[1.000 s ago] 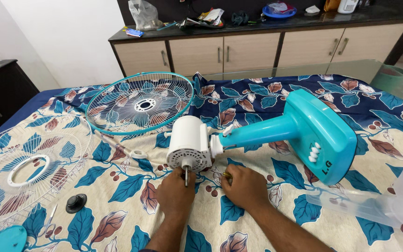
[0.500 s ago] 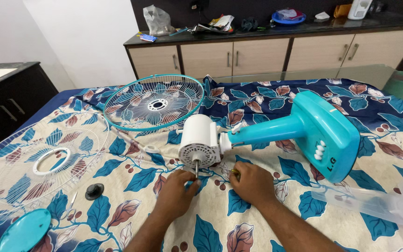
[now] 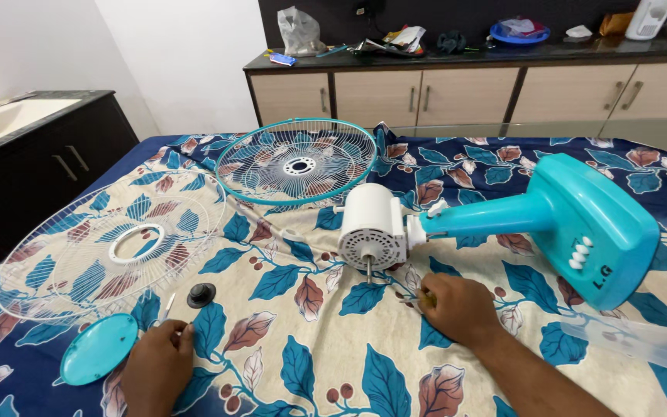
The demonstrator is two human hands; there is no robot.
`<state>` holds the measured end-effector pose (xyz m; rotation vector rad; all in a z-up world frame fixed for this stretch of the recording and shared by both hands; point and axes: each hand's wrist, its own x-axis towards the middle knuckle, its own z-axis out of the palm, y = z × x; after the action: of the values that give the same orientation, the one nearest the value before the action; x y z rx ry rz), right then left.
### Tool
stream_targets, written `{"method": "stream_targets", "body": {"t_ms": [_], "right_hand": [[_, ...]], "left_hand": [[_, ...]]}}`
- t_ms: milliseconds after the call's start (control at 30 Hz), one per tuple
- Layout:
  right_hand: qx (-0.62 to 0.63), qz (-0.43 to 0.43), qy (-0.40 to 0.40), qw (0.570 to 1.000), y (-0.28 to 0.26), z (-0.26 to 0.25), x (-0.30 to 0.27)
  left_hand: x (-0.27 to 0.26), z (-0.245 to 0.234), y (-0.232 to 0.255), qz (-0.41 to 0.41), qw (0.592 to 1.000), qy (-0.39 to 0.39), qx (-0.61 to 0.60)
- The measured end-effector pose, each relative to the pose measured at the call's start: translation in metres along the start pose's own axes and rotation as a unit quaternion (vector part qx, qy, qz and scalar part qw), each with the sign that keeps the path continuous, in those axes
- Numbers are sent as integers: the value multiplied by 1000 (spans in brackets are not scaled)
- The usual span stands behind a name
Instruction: The person disassembles a teal LG table fan on a floral tablecloth. They remove the front grille, unscrew and remove the fan blade, detach the rear grille, and use a screwdriver to loosen the motor shaft nut.
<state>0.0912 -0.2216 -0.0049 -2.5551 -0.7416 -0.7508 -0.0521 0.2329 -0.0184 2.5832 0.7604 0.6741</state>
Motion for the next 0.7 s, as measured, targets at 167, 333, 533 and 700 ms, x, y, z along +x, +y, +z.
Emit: {"method": "stream_targets", "body": {"t_ms": [167,333,533,700], "right_hand": [[62,-148,16,987,-34,-7,1],[139,-307,-85,938,-117,10,-1],[164,-209,-201,943,-193,43,32],[157,-183,-112,964,-210,64,35]], "left_hand": [[0,-1,-14,-23,999,-9,-32],[0,-10,2,-75,996,-46,-18],[9,-16,12,-8,998,-55,11],[11,-14,6,55,998,-15,12]]}}
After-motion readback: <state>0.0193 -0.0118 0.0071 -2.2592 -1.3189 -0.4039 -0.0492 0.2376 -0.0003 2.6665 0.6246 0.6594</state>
